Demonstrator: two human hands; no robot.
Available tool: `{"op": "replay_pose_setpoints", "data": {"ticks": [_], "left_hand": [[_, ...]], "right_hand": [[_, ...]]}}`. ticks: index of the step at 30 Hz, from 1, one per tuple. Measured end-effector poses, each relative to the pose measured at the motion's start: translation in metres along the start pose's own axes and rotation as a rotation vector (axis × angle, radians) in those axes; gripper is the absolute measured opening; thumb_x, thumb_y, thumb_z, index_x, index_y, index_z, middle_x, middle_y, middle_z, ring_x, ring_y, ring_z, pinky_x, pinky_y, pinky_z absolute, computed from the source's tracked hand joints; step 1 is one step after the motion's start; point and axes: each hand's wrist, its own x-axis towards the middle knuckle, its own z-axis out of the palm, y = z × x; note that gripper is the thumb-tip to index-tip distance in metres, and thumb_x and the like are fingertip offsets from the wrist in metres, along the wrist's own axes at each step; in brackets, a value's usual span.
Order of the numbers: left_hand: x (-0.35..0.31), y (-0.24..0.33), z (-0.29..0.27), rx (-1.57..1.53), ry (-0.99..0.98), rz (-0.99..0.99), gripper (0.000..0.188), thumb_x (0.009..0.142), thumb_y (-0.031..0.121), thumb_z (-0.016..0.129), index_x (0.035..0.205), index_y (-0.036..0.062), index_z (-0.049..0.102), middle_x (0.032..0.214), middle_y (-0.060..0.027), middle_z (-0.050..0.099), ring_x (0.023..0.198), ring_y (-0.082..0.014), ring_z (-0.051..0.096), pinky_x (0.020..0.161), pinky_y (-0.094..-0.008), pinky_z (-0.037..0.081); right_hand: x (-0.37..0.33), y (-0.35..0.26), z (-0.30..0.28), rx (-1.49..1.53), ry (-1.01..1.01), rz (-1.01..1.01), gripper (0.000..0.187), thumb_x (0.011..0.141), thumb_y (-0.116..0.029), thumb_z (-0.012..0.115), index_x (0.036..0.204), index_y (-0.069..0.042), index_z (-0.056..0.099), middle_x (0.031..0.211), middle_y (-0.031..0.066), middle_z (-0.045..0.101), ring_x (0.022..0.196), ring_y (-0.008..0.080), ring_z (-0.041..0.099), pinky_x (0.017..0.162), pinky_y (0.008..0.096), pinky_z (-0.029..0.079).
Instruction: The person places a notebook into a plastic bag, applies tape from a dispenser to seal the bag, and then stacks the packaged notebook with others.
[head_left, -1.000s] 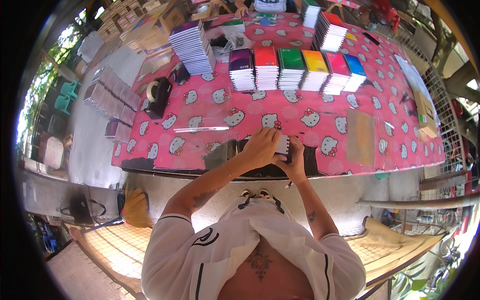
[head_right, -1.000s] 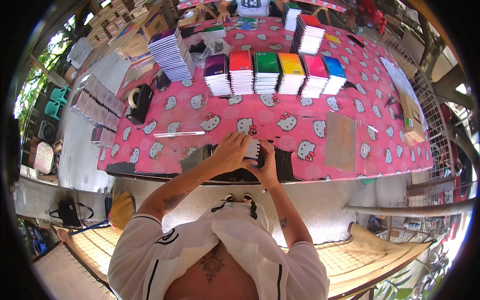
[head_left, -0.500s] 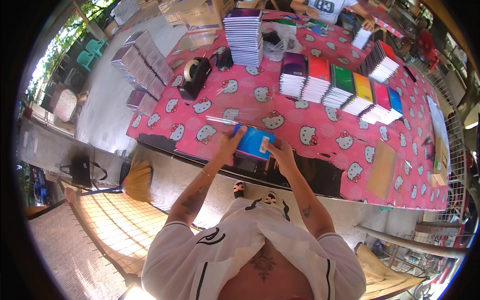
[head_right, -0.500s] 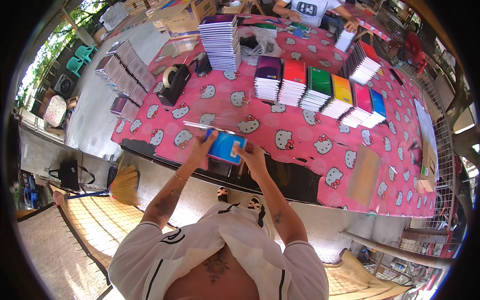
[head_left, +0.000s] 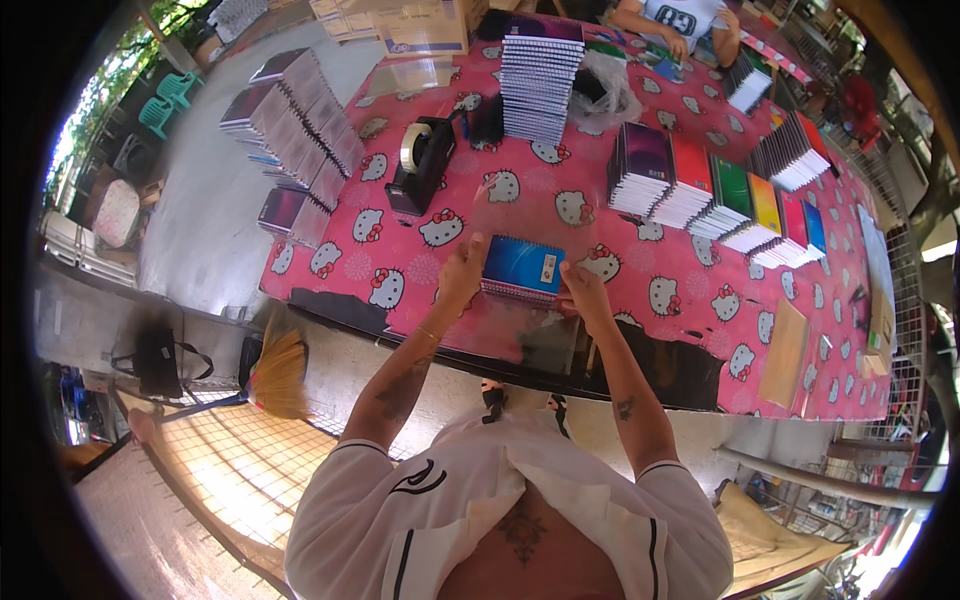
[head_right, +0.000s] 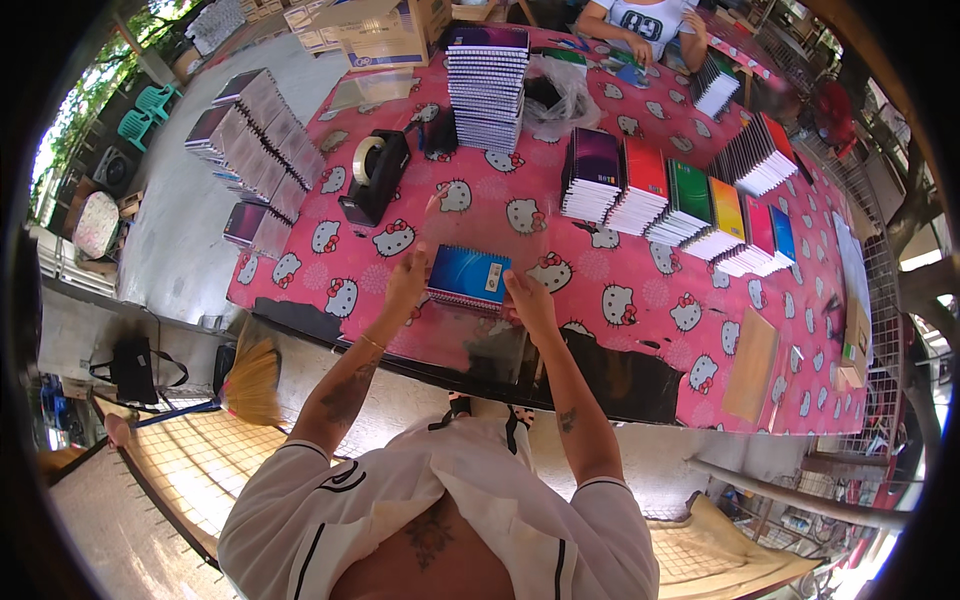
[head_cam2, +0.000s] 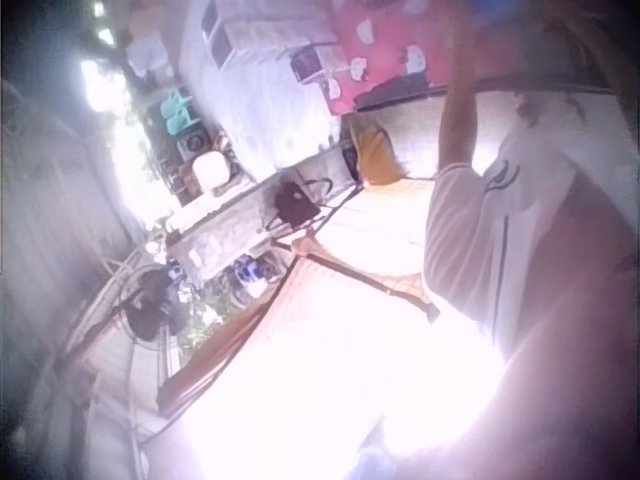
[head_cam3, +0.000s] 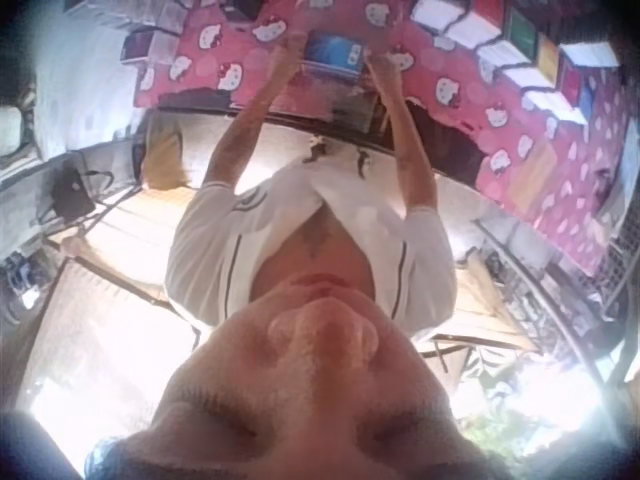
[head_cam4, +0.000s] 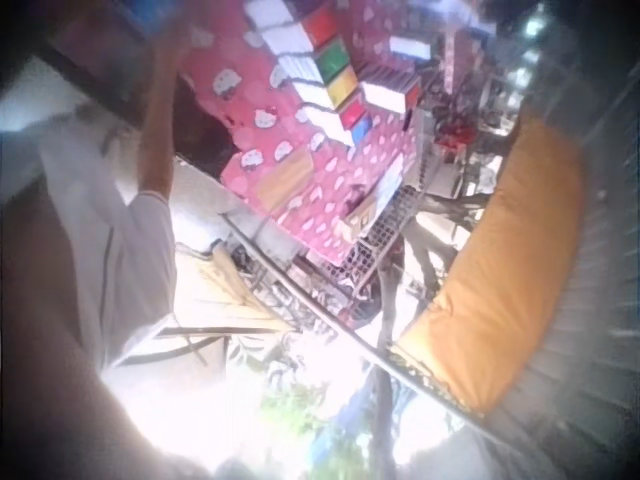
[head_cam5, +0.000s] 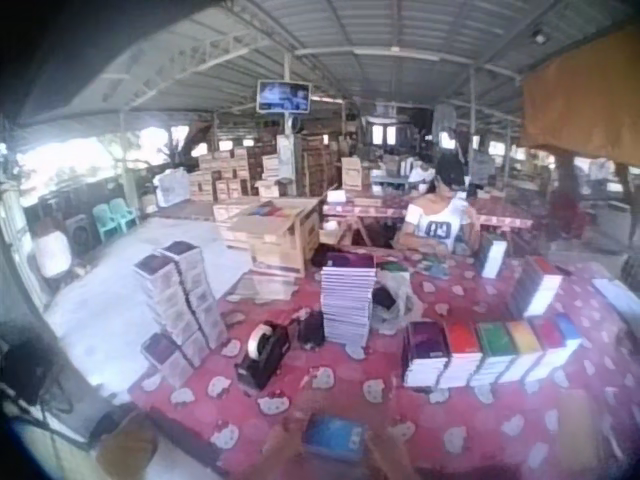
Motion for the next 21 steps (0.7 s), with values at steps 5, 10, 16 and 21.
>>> {"op": "replay_pose_setpoints", "data": {"ticks": [5,10,16,21], "left_hand": [[0.010,-0.007,-0.006,-0.398,-0.166,-0.147,0.077,0.095,0.068,0.047,0.117,-0.0040,0.061,0.095,-0.0172,0.071,0.087,-0.0273,0.073,0.070,-0.0358,0.057],[0.004,-0.010,-0.013,-0.569,-0.233,-0.206,0.080,0.096,0.068,0.047,0.128,-0.0055,0.053,0.107,-0.0191,0.070,0.091,-0.0279,0.072,0.075,-0.0372,0.057],[0.010,-0.023,-0.020,-0.589,-0.298,-0.139,0.079,0.095,0.068,0.049,0.128,-0.0036,0.053,0.113,-0.0195,0.069,0.095,-0.0265,0.071,0.081,-0.0371,0.055],[-0.013,-0.039,-0.047,0.068,-0.515,0.386,0.034,0.094,0.040,0.065,0.101,0.0068,0.065,0.097,-0.0071,0.070,0.090,-0.0188,0.069,0.076,-0.0364,0.053]], "right_hand": [[0.002,0.011,-0.002,0.160,-0.053,0.054,0.071,0.093,-0.062,0.061,0.135,-0.005,0.059,0.111,0.0042,0.068,0.090,0.0132,0.065,0.080,0.0297,0.049],[-0.001,0.016,-0.005,0.237,-0.049,0.070,0.065,0.093,-0.061,0.060,0.130,-0.008,0.061,0.116,0.0036,0.067,0.097,0.0132,0.063,0.087,0.0328,0.045],[-0.007,0.012,0.000,0.273,-0.055,0.070,0.056,0.095,-0.053,0.061,0.128,-0.007,0.061,0.114,0.0043,0.068,0.096,0.0140,0.063,0.088,0.0337,0.045],[-0.017,0.080,-0.024,-0.264,0.034,-0.339,0.025,0.091,-0.019,0.069,0.113,-0.006,0.069,0.101,0.0067,0.071,0.084,0.0213,0.067,0.078,0.0369,0.053]]}}
